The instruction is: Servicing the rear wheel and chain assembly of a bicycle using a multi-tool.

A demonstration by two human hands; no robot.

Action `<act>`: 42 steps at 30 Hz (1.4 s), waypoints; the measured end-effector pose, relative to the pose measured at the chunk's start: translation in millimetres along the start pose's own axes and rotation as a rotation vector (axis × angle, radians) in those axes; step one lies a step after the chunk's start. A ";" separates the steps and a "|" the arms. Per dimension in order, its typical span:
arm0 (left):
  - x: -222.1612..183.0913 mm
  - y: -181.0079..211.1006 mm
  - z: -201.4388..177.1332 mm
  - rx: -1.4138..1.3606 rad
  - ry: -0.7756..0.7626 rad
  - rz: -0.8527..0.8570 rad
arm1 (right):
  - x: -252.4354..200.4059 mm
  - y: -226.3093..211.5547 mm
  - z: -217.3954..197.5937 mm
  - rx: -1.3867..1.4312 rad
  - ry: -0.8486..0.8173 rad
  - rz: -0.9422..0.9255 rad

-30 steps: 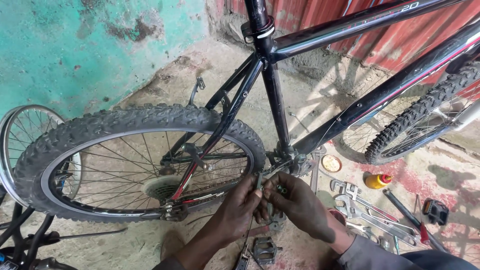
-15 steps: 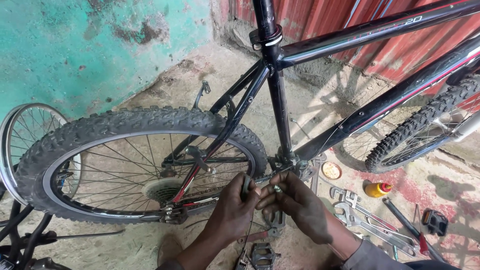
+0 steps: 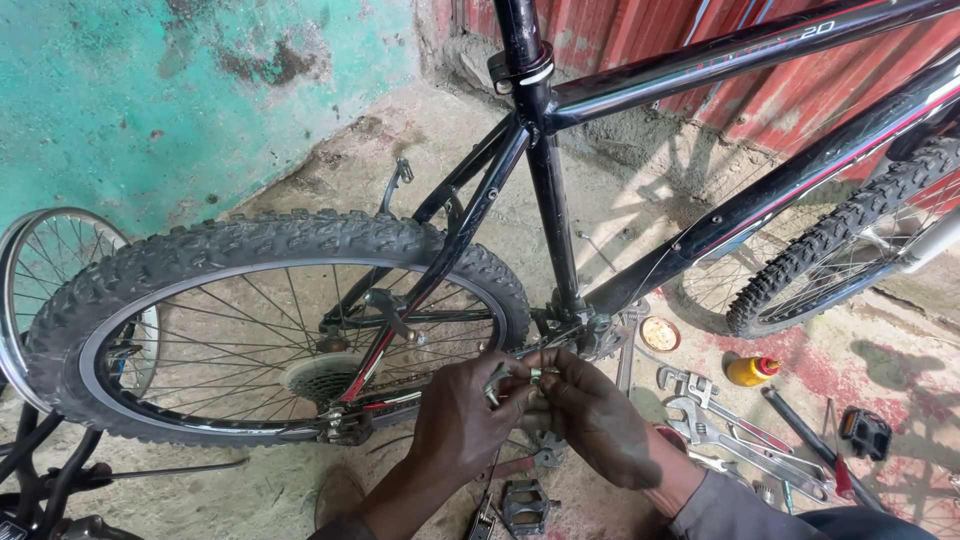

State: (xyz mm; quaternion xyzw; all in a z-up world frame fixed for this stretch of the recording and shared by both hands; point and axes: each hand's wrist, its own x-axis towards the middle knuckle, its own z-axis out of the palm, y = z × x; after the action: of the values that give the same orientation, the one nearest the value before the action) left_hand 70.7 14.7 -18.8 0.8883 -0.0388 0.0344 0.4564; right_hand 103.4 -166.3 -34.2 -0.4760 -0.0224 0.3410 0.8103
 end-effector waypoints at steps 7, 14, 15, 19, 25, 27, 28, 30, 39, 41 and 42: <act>0.5 -7.4 4.9 0.166 -0.021 -0.012 | 0.1 7.5 -0.1 0.090 -0.024 -0.011; 5.2 8.1 -4.3 -0.006 -0.106 -0.276 | 0.9 9.7 -4.8 0.079 0.069 -0.035; 6.5 6.5 -4.0 0.009 -0.117 -0.306 | 2.3 11.8 -8.5 0.009 0.064 -0.051; 4.5 1.1 -1.3 -0.008 -0.100 -0.197 | 4.6 12.6 -15.5 0.009 0.060 -0.038; 4.2 -13.1 4.6 -0.095 -0.170 -0.256 | 5.4 11.8 -17.7 0.077 0.073 -0.134; 4.2 -32.0 19.0 -0.782 -0.096 -0.180 | 4.8 8.3 -15.0 0.032 0.038 -0.230; 5.2 -34.8 19.6 -0.782 -0.097 -0.179 | 3.4 5.7 -11.9 0.032 0.039 -0.231; 7.0 -40.6 20.4 -0.742 -0.129 -0.192 | 0.8 0.7 -5.5 -0.018 0.079 -0.224; 2.7 -9.6 7.5 -0.472 -0.109 -0.219 | -4.5 -2.7 4.9 -0.291 0.235 -0.196; 0.9 -0.4 3.5 -0.404 -0.112 -0.202 | -4.8 -4.9 8.1 -0.300 0.251 -0.164; 0.5 4.2 1.3 -0.336 -0.113 -0.181 | -4.4 -6.3 9.7 -0.309 0.266 -0.134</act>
State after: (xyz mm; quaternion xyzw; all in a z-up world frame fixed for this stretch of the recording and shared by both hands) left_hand 70.8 11.2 -16.1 0.8000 0.0105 -0.0639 0.5964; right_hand 99.9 -163.5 -22.7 -0.6329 0.0011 0.2130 0.7444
